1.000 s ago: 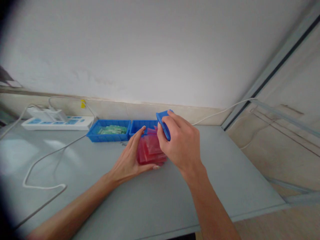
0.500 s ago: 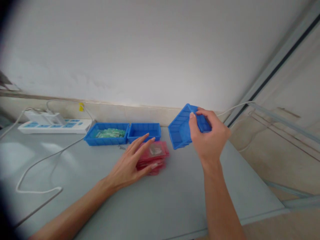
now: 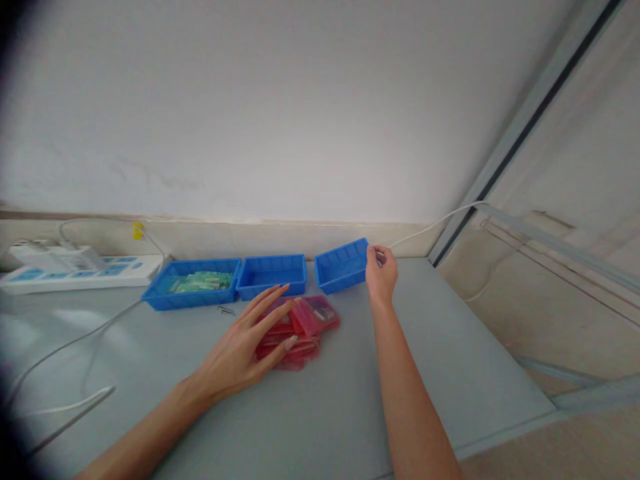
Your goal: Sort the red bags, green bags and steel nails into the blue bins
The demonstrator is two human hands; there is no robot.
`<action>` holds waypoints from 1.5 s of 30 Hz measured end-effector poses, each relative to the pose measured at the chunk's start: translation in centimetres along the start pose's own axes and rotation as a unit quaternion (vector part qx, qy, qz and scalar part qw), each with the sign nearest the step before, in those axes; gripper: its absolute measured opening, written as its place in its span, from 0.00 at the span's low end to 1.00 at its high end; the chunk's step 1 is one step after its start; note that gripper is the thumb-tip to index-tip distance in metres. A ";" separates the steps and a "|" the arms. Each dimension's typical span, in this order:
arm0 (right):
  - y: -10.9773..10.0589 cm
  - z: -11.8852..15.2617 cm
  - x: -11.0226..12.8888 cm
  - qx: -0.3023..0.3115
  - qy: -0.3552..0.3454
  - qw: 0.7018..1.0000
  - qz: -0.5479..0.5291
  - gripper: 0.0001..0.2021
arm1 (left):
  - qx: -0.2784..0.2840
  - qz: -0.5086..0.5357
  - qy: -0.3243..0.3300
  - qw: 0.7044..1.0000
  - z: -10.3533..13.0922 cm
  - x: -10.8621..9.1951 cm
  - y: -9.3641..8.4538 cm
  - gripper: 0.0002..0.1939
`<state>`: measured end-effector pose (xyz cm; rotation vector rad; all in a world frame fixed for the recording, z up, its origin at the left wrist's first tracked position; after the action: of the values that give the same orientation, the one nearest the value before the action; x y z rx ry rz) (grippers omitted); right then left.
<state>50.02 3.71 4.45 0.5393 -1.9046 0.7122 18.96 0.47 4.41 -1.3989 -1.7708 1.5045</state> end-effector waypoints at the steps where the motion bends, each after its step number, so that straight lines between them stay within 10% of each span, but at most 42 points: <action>1: 0.4 -0.1 -0.9 0.001 0.008 1.000 0.000 0.25 | 0.015 -0.006 -0.002 1.000 -0.1 0.2 0.4 0.30; 8: 2.4 1.2 -2.5 0.036 -0.007 0.998 0.054 0.29 | 0.065 -0.018 0.014 0.998 0.0 0.6 1.9 0.27; 16: 5.9 3.4 -0.7 0.102 -0.086 0.968 0.213 0.29 | -0.022 -0.085 -0.076 0.993 0.3 2.5 -1.2 0.35; 28: 5.7 4.9 2.7 0.083 -0.165 0.928 0.324 0.25 | 0.017 -0.039 -0.100 0.994 0.7 4.3 -1.2 0.29; 36: 12.9 10.4 6.2 0.333 -0.279 0.834 0.340 0.23 | 0.053 -0.067 -0.115 0.990 0.6 5.3 -1.5 0.29; 45: 12.4 10.4 5.3 0.326 -0.287 0.846 0.309 0.19 | -0.045 -0.115 -0.164 0.979 2.6 7.3 -2.9 0.28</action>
<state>33.10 5.35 2.78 0.5894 -2.4057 1.8323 12.69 5.90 4.24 -0.9828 -2.1377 1.6149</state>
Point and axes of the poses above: each hand's wrist, its own z-axis away from the middle knuckle, its own y-axis out of the palm, x = y × z, the point moved 10 cm from there along -z, towards the middle knuckle, and after that the axes turned 13 degrees about x, right-handed, at the moved point
